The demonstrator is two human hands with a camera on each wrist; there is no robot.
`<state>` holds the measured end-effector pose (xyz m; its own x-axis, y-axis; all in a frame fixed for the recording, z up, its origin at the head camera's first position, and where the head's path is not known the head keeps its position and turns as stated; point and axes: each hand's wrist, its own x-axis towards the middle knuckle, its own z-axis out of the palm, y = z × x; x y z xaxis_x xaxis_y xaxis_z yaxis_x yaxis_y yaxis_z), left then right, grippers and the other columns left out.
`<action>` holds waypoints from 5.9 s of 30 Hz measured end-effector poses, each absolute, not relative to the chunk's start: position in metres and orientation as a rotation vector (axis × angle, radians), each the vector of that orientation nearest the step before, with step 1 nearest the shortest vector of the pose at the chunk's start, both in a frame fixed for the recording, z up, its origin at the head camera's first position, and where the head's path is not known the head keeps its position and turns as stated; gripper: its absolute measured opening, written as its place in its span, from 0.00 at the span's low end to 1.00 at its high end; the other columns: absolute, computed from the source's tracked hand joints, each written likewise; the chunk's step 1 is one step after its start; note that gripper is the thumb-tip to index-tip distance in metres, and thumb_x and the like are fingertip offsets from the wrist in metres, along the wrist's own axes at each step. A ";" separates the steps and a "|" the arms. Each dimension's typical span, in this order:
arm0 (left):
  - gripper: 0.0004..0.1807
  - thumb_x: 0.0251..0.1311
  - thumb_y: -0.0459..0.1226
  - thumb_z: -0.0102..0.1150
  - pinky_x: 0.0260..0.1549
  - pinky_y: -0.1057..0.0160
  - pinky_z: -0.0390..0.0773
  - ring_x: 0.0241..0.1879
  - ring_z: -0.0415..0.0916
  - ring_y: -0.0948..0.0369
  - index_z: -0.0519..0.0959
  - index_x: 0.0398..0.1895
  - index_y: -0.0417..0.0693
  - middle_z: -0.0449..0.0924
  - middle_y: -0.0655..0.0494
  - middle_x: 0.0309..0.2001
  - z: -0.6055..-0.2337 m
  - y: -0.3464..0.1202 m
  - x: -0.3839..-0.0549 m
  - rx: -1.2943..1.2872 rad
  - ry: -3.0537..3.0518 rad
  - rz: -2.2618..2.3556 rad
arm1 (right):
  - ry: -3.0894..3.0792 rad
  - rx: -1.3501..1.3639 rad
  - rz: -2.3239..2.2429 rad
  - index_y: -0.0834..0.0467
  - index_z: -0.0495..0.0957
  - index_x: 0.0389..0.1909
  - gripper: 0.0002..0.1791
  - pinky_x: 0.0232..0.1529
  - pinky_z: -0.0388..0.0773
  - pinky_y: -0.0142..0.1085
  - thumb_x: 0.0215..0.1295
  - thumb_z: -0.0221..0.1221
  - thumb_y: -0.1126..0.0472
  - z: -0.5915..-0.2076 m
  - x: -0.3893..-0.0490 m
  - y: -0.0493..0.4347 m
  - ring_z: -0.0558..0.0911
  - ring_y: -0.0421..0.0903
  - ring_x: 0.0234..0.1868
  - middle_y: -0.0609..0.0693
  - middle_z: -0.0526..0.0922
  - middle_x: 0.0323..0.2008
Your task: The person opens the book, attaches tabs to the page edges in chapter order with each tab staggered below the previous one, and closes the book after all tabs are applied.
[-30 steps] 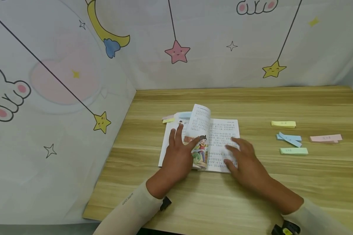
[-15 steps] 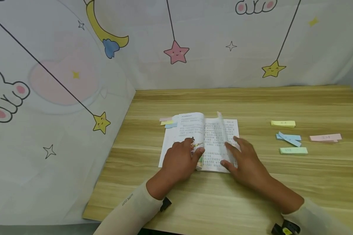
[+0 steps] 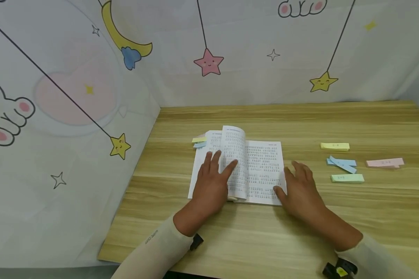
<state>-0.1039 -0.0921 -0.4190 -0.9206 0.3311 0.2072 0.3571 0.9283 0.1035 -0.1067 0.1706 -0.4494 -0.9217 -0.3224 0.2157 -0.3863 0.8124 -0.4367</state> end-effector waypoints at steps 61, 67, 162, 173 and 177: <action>0.21 0.76 0.54 0.51 0.58 0.46 0.74 0.70 0.66 0.49 0.84 0.54 0.50 0.75 0.47 0.64 -0.416 -0.084 -0.095 -0.597 -3.012 -0.406 | -2.975 0.456 0.473 0.81 0.76 0.52 0.30 0.55 0.59 0.66 0.61 0.71 0.59 -0.448 -0.099 0.164 0.59 0.72 0.68 0.75 0.63 0.68; 0.21 0.76 0.54 0.51 0.57 0.47 0.75 0.70 0.66 0.49 0.84 0.54 0.50 0.75 0.47 0.65 -0.417 -0.085 -0.096 -0.607 -3.018 -0.363 | -2.979 0.456 0.463 0.79 0.79 0.49 0.27 0.55 0.60 0.65 0.62 0.70 0.58 -0.448 -0.100 0.165 0.59 0.71 0.68 0.74 0.63 0.68; 0.42 0.74 0.65 0.41 0.52 0.46 0.77 0.60 0.75 0.48 0.67 0.72 0.41 0.80 0.45 0.57 -0.417 -0.089 -0.101 -0.506 -2.988 -0.622 | -2.767 1.125 1.175 0.53 0.64 0.76 0.37 0.69 0.62 0.57 0.70 0.66 0.53 -0.451 -0.091 0.159 0.62 0.61 0.75 0.54 0.65 0.75; 0.33 0.59 0.29 0.68 0.69 0.36 0.55 0.77 0.45 0.36 0.76 0.69 0.57 0.58 0.38 0.74 -0.423 -0.093 -0.104 -0.486 -2.880 -0.290 | -2.863 0.555 0.912 0.74 0.75 0.60 0.25 0.63 0.61 0.67 0.69 0.64 0.61 -0.444 -0.100 0.168 0.61 0.74 0.69 0.75 0.66 0.67; 0.22 0.57 0.25 0.62 0.69 0.41 0.59 0.73 0.58 0.41 0.87 0.50 0.57 0.73 0.48 0.67 -0.421 -0.093 -0.101 -0.684 -2.872 -0.230 | -2.943 0.520 0.681 0.78 0.76 0.55 0.28 0.63 0.57 0.71 0.66 0.67 0.57 -0.452 -0.102 0.178 0.55 0.78 0.70 0.79 0.60 0.68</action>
<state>-0.1009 -0.0928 -0.4214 -0.8779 0.4307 0.2091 0.4584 0.8821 0.1079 -0.1018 0.1779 -0.4523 -0.9396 -0.3081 0.1489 -0.3422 0.8439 -0.4132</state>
